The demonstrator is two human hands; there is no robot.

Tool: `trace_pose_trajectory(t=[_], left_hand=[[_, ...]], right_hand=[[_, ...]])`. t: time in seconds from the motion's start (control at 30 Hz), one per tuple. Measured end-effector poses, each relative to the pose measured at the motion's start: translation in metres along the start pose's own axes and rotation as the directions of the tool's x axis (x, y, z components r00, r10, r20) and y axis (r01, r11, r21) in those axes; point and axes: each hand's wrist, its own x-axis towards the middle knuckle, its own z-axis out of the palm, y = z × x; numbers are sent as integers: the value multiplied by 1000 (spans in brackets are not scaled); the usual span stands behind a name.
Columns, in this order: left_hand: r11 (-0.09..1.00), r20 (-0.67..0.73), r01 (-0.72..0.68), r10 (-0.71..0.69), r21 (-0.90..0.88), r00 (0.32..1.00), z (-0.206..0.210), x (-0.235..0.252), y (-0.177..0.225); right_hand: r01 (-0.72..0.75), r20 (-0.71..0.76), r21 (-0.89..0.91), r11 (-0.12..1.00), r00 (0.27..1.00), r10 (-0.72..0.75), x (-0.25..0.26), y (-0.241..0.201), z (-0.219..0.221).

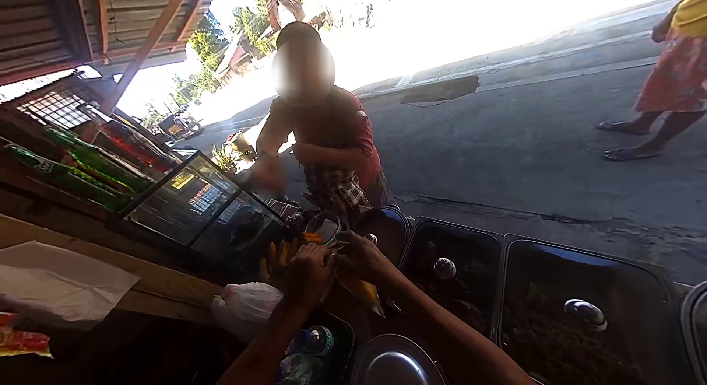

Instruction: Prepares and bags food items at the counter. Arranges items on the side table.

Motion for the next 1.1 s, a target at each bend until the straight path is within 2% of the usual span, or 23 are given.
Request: trace_pose_trajectory(t=[0.07,0.13,0.17,0.23,0.3,0.33,0.4,0.47,0.57,0.67,0.73,0.8,0.9,0.97,1.0,1.03,1.07,1.1], left_hand=[[956,255,263,-224,-132,941,-10,15,2],[824,389,446,-306,-350,869,-5,22,-9],[721,418,506,-322,-474,850,0,20,-12],[473,468,593,-365,-651,805,6,17,-11],[216,522,638,-415,-739,745,12,13,-13],[132,537,639,-429,-758,726,14,13,-14],[75,544,624,-418,-778,728,15,13,-21],[96,524,603,-402,-792,751,14,12,-30],[212,462,549,-349,-808,815,14,13,-40],[483,259,399,-332,-779,907,19,17,-49],[610,131,339,-359,-717,924,21,21,-51],[631,80,329,-390,-703,917,24,24,-51],[576,43,299,-415,-761,909,25,27,-56],[610,33,324,-439,-723,898,17,30,-60],[637,20,337,-450,-693,893,13,31,-63],[657,6,343,-459,-671,889,8,33,-66],[668,-1,351,-466,-656,885,3,35,-71],[672,-1,361,-474,-646,880,-3,38,-75]], right_hand=[[24,-22,28,999,999,-23,5,8,0],[50,-53,26,998,997,-48,8,12,1],[56,-61,4,998,997,-56,10,13,2],[72,-78,-56,996,994,-76,14,15,7],[97,-118,-112,989,987,-110,17,14,12],[127,-148,-141,982,978,-148,18,16,14],[233,-196,-198,952,942,-272,20,23,19],[277,-102,-254,927,945,-311,24,23,12],[287,-32,-291,913,951,-309,36,14,2],[231,-9,-312,922,969,-246,57,2,-4],[231,8,-322,918,970,-241,72,-5,0],[259,30,-360,896,963,-267,84,-13,7],[292,65,-387,874,955,-290,95,-24,13],[266,19,-227,937,963,-269,103,-25,10],[214,-60,-47,976,974,-217,110,-23,11],[122,-132,203,971,987,-96,118,-23,13],[26,-185,426,904,981,59,129,-27,17],[-45,-206,567,822,959,195,140,-34,21]])
